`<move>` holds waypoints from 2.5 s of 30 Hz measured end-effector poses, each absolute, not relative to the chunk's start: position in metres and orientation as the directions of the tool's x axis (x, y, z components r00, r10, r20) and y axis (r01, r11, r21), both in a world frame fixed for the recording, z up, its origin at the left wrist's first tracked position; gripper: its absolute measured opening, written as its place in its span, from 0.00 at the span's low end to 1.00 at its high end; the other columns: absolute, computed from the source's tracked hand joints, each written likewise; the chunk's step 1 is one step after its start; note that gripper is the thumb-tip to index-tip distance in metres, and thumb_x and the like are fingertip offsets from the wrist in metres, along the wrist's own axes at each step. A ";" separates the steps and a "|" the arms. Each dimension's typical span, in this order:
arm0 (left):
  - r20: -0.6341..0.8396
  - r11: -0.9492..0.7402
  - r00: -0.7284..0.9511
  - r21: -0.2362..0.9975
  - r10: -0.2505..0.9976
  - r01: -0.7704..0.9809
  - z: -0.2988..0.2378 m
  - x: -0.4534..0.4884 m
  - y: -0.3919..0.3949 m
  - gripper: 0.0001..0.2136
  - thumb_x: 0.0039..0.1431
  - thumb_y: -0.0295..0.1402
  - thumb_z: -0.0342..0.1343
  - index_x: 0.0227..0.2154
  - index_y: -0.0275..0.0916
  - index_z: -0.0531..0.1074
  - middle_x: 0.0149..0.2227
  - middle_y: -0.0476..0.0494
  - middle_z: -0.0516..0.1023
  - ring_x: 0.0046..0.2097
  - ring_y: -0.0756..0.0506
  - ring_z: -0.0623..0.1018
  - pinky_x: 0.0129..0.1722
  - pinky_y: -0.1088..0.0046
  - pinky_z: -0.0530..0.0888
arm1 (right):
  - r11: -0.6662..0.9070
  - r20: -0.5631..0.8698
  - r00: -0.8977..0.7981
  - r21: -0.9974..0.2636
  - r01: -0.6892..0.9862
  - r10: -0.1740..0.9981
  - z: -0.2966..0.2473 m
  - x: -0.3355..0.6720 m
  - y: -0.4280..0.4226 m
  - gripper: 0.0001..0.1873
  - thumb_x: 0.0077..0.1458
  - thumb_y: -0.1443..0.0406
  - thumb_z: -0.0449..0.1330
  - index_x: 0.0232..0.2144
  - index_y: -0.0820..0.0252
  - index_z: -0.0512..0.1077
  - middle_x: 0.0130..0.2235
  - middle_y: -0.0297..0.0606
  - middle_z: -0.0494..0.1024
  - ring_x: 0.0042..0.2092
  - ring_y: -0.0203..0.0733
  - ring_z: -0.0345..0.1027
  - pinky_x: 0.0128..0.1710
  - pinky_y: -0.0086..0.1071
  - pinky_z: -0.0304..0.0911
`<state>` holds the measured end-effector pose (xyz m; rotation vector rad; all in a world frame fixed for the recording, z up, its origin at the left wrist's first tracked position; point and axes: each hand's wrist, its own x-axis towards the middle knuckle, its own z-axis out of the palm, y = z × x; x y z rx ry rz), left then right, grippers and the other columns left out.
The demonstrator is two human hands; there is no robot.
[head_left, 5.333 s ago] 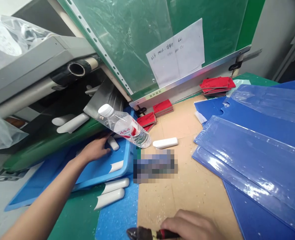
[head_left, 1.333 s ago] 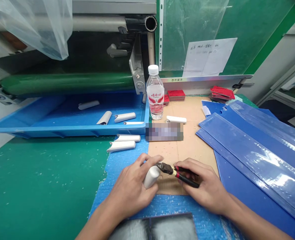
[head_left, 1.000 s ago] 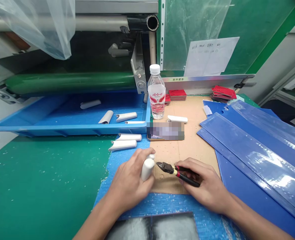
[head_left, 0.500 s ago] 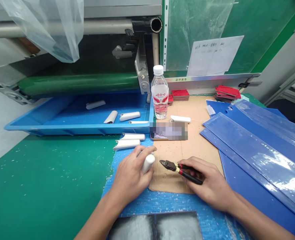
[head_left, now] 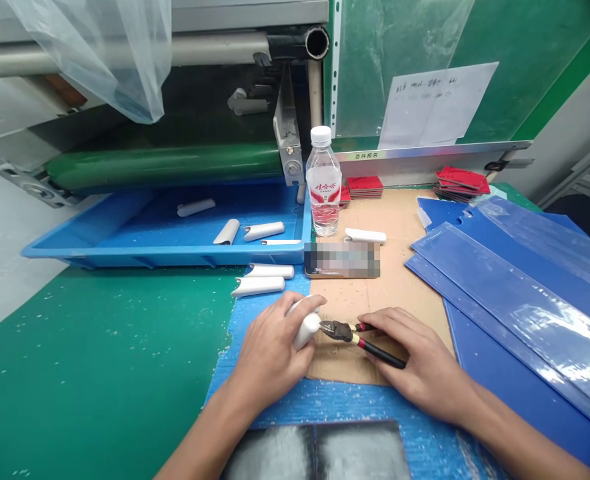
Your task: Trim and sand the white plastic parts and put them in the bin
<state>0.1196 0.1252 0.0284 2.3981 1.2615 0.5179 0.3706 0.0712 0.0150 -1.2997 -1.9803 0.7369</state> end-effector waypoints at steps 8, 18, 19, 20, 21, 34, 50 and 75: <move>0.127 -0.516 0.528 0.492 0.840 0.701 0.028 0.119 0.124 0.29 0.55 0.22 0.51 0.59 0.49 0.62 0.52 0.44 0.69 0.49 0.39 0.74 0.48 0.59 0.71 | 0.352 0.212 -0.297 -0.735 0.580 0.931 0.017 0.371 0.071 0.22 0.57 0.73 0.61 0.53 0.54 0.70 0.48 0.42 0.76 0.49 0.50 0.70 0.50 0.44 0.68; 0.112 -0.527 0.547 0.481 0.830 0.701 0.028 0.120 0.123 0.29 0.55 0.22 0.52 0.59 0.49 0.62 0.52 0.44 0.69 0.50 0.39 0.73 0.49 0.58 0.71 | 0.337 0.203 -0.285 -0.742 0.579 0.937 0.016 0.369 0.070 0.23 0.57 0.74 0.61 0.53 0.54 0.70 0.48 0.41 0.76 0.50 0.50 0.70 0.50 0.44 0.68; 0.109 -0.529 0.550 0.479 0.828 0.701 0.027 0.120 0.122 0.29 0.55 0.22 0.52 0.59 0.50 0.62 0.52 0.44 0.69 0.50 0.39 0.73 0.49 0.58 0.71 | 0.337 0.203 -0.286 -0.746 0.575 0.937 0.016 0.368 0.069 0.23 0.57 0.75 0.61 0.53 0.54 0.69 0.48 0.41 0.76 0.50 0.50 0.69 0.50 0.44 0.67; 0.105 -0.530 0.553 0.477 0.827 0.701 0.027 0.121 0.121 0.29 0.55 0.22 0.53 0.59 0.50 0.62 0.52 0.44 0.69 0.50 0.39 0.73 0.49 0.58 0.71 | 0.337 0.205 -0.285 -0.749 0.570 0.936 0.016 0.368 0.069 0.24 0.57 0.75 0.60 0.54 0.53 0.69 0.48 0.42 0.76 0.50 0.50 0.69 0.51 0.44 0.67; 0.102 -0.531 0.555 0.475 0.826 0.702 0.027 0.122 0.121 0.29 0.55 0.22 0.53 0.59 0.50 0.62 0.52 0.44 0.69 0.50 0.39 0.73 0.49 0.58 0.71 | 0.338 0.207 -0.284 -0.752 0.565 0.936 0.016 0.367 0.069 0.24 0.56 0.75 0.60 0.54 0.53 0.69 0.49 0.42 0.75 0.50 0.50 0.69 0.51 0.44 0.67; 0.065 -0.518 0.564 0.493 0.823 0.699 0.025 0.125 0.119 0.31 0.53 0.21 0.52 0.60 0.52 0.60 0.54 0.44 0.69 0.50 0.38 0.74 0.49 0.56 0.71 | 0.337 0.236 -0.253 -0.788 0.514 0.938 0.021 0.363 0.064 0.19 0.58 0.75 0.57 0.49 0.54 0.73 0.38 0.35 0.78 0.37 0.41 0.72 0.37 0.32 0.66; 0.054 -0.605 0.669 0.485 0.741 0.632 0.028 0.128 0.117 0.24 0.63 0.33 0.57 0.60 0.54 0.60 0.52 0.44 0.70 0.49 0.39 0.74 0.45 0.59 0.71 | 0.464 0.235 -0.521 -0.806 0.368 0.821 0.018 0.359 0.061 0.40 0.53 0.77 0.60 0.65 0.52 0.59 0.53 0.39 0.75 0.50 0.46 0.69 0.50 0.38 0.64; 0.030 -0.612 0.690 0.492 0.723 0.620 0.028 0.122 0.121 0.23 0.65 0.35 0.58 0.61 0.53 0.60 0.55 0.46 0.72 0.53 0.41 0.73 0.50 0.61 0.70 | 0.471 0.203 -0.541 -0.777 0.419 0.816 0.017 0.361 0.060 0.37 0.56 0.73 0.63 0.65 0.49 0.61 0.51 0.39 0.75 0.50 0.46 0.68 0.50 0.39 0.64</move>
